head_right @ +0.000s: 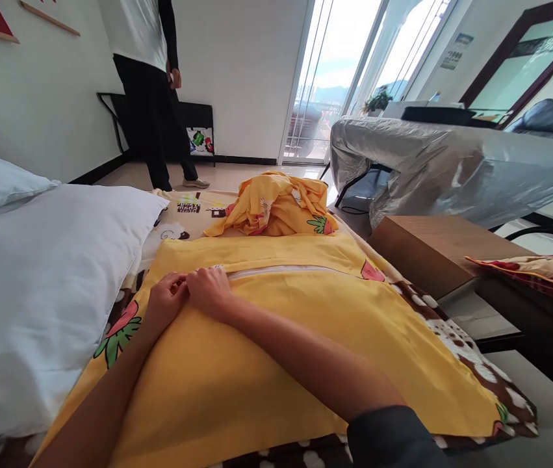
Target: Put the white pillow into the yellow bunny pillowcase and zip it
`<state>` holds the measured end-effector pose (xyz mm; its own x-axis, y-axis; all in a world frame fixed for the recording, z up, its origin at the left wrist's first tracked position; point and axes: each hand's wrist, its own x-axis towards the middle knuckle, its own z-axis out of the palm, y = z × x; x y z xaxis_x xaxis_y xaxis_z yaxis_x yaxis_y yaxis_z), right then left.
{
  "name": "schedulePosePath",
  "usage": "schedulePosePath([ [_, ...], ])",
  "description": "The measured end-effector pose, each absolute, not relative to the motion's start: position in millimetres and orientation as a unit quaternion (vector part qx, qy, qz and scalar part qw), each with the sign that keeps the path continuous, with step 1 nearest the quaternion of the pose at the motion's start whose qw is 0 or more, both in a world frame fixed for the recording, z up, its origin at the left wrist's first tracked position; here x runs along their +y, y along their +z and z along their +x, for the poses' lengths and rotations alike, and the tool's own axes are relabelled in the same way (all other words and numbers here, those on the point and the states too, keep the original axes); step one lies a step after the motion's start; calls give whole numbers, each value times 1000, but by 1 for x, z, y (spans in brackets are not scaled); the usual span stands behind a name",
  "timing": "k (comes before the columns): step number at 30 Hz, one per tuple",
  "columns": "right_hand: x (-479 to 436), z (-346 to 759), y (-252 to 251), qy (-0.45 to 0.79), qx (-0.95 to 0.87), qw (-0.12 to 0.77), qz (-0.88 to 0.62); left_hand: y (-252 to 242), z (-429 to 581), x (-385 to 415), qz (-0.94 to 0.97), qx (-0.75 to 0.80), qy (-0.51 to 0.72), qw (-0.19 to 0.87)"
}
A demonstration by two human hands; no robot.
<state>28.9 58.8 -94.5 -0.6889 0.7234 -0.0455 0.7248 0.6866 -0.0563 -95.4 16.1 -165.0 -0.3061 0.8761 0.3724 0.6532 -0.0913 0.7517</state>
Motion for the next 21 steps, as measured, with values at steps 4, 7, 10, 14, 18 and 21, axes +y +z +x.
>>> schedulePosePath([
  [4, 61, 31, -97, -56, 911, -24, 408, -161, -95, 16, 587, 655, 456, 133],
  [7, 61, 34, -101, -5, 938, -48, 343, -158, -94, 16, 593, 658, 446, 127],
  [10, 60, 36, -105, 46, 958, -73, 273, -157, -94, 15, 593, 664, 440, 121],
  [14, 54, 36, -108, 92, 965, -67, 235, -157, -94, 15, 596, 659, 442, 120],
  [18, 48, 35, -114, 160, 955, -80, 236, -157, -94, 16, 602, 652, 443, 127],
  [21, 48, 34, -117, 176, 954, -101, 222, -158, -94, 18, 600, 656, 440, 128],
])
